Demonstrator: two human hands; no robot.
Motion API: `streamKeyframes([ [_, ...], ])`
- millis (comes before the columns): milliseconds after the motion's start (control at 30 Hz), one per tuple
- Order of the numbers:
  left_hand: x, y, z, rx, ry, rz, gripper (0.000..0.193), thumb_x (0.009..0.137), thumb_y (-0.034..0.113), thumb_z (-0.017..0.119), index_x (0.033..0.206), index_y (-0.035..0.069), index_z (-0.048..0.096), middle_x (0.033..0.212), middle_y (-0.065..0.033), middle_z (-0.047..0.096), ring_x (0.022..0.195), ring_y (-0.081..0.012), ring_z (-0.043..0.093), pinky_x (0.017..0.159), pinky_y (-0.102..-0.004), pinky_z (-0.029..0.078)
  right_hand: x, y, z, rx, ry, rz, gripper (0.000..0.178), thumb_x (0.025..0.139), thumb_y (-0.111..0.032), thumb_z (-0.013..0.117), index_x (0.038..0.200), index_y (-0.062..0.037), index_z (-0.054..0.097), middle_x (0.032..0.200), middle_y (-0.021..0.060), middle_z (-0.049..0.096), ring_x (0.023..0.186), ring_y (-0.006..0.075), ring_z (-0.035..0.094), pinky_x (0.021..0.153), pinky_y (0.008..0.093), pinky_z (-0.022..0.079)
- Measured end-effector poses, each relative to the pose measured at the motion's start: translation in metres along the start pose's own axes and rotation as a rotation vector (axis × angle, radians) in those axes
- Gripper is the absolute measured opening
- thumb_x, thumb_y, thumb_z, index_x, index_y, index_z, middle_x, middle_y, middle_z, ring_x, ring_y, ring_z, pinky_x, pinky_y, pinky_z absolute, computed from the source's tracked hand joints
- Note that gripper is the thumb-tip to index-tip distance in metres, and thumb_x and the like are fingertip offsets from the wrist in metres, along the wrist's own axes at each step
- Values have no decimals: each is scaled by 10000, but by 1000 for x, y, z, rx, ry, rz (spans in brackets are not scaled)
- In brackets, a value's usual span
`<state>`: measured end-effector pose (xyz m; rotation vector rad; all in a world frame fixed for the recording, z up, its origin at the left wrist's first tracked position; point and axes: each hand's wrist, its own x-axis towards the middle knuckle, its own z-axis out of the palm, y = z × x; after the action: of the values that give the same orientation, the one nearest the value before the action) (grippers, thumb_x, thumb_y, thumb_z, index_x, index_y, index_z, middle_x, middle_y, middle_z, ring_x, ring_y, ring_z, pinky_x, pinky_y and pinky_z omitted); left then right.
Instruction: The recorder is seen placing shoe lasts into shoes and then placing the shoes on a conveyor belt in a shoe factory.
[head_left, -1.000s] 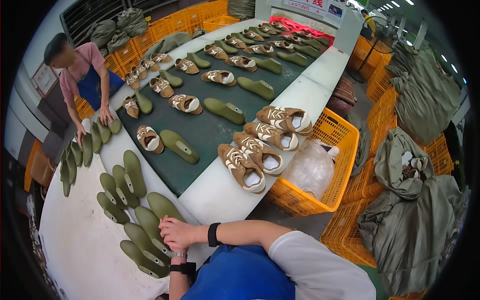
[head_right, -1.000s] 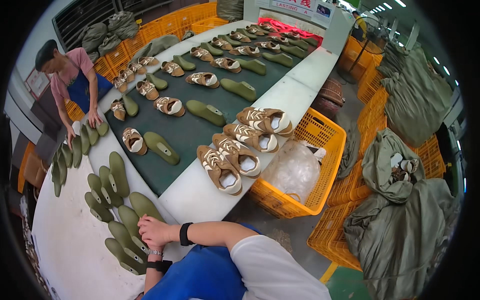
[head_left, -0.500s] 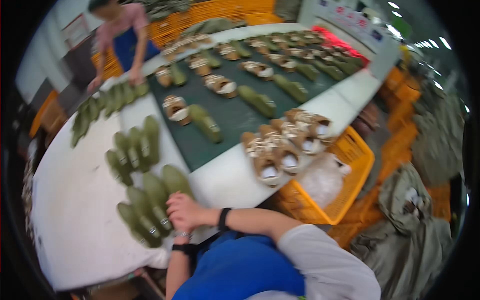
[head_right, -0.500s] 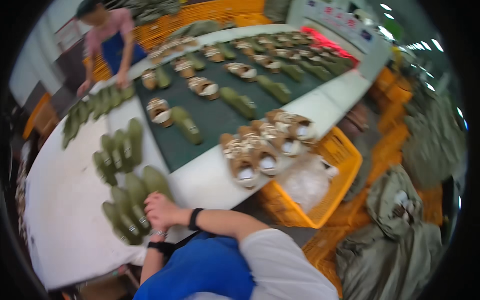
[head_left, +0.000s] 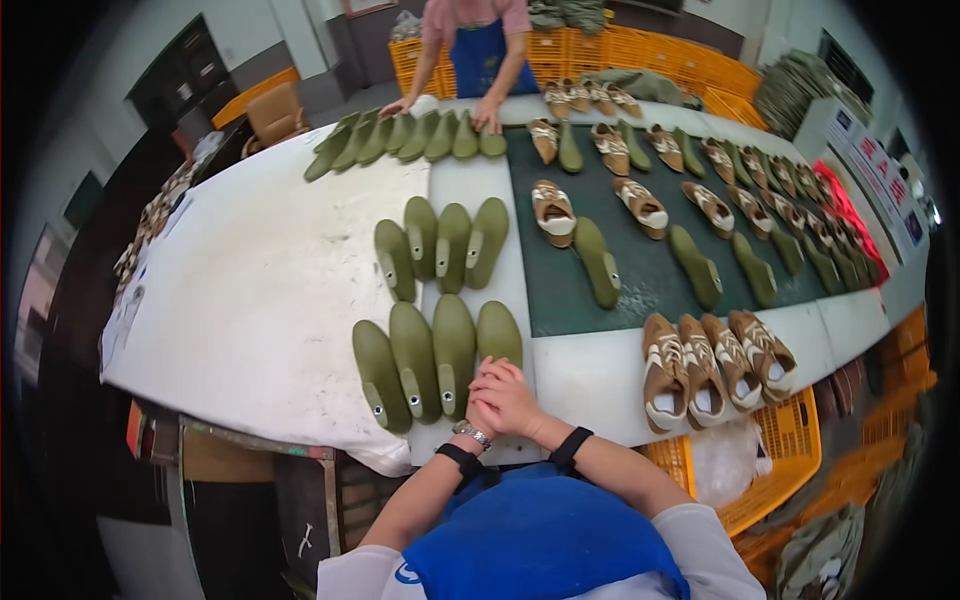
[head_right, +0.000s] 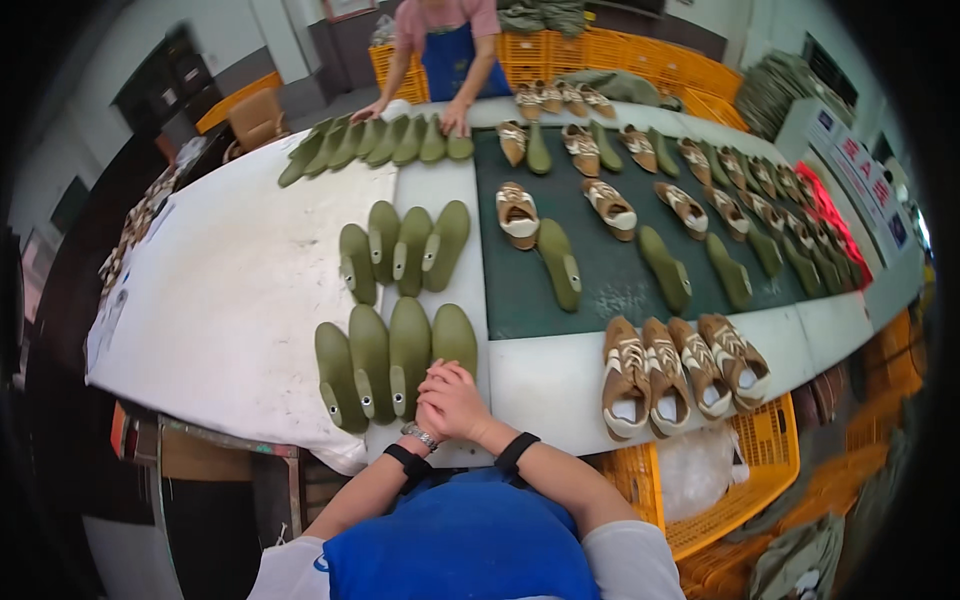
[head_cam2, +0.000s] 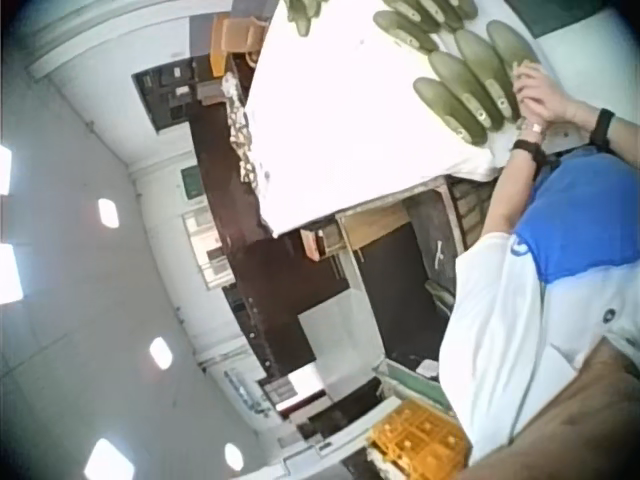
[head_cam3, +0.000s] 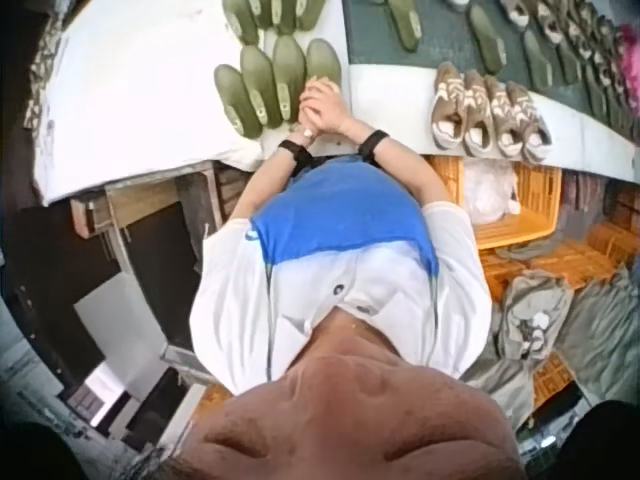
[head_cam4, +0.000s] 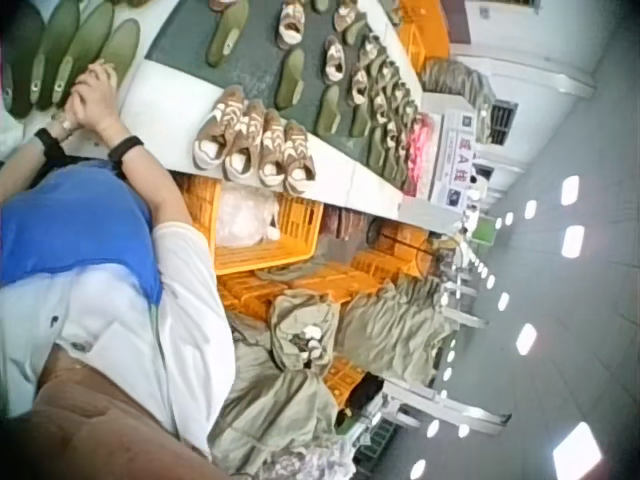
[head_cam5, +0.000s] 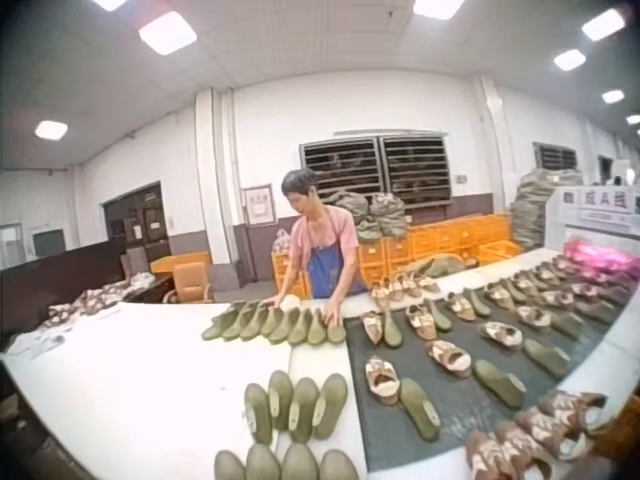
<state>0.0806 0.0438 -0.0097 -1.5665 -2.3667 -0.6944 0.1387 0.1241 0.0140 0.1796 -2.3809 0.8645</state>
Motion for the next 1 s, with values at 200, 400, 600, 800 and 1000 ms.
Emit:
streamKeyframes([
  [200, 0, -5, 8, 54, 63, 81, 447, 729, 271, 578, 1086, 6, 530, 1121, -179, 506, 1067, -327, 460, 942, -431, 334, 0, 7, -5, 45, -57, 15, 104, 719, -161, 586, 789, -126, 654, 946, 3, 616, 1081, 241, 484, 975, 440, 294],
  [400, 9, 5, -20, -317, -486, -83, 343, 742, 240, 570, 1003, 18, 544, 1143, -180, 500, 1089, -322, 450, 906, -399, 379, 9, 27, -16, 304, -161, 84, 112, 785, -130, 601, 832, -42, 652, 910, 82, 646, 898, 283, 585, 787, 369, 454],
  [600, 21, -36, -84, -449, -379, 105, 406, 736, 257, 646, 1059, 24, 568, 1029, -151, 576, 1033, -349, 491, 938, -385, 382, -7, 59, -11, 295, -190, 223, 232, 845, -188, 554, 1017, -49, 626, 1094, 94, 607, 1074, 288, 510, 945, 376, 386],
  [800, 34, -95, -95, 228, -136, -166, 434, 716, 357, 668, 1058, 101, 595, 1195, -152, 494, 1204, -377, 355, 922, -513, 339, 9, 51, -11, 195, -340, 233, 254, 815, -262, 597, 997, -88, 631, 1086, 68, 603, 1090, 305, 491, 987, 381, 350],
  [1000, -17, -149, -100, 195, -127, -640, 455, 723, 371, 670, 1047, 61, 595, 1218, -208, 464, 1205, -386, 345, 947, -513, 325, 16, 39, 1, -68, -472, 283, 214, 774, -272, 591, 947, -157, 641, 1125, 20, 533, 1239, 276, 349, 986, 596, 237],
])
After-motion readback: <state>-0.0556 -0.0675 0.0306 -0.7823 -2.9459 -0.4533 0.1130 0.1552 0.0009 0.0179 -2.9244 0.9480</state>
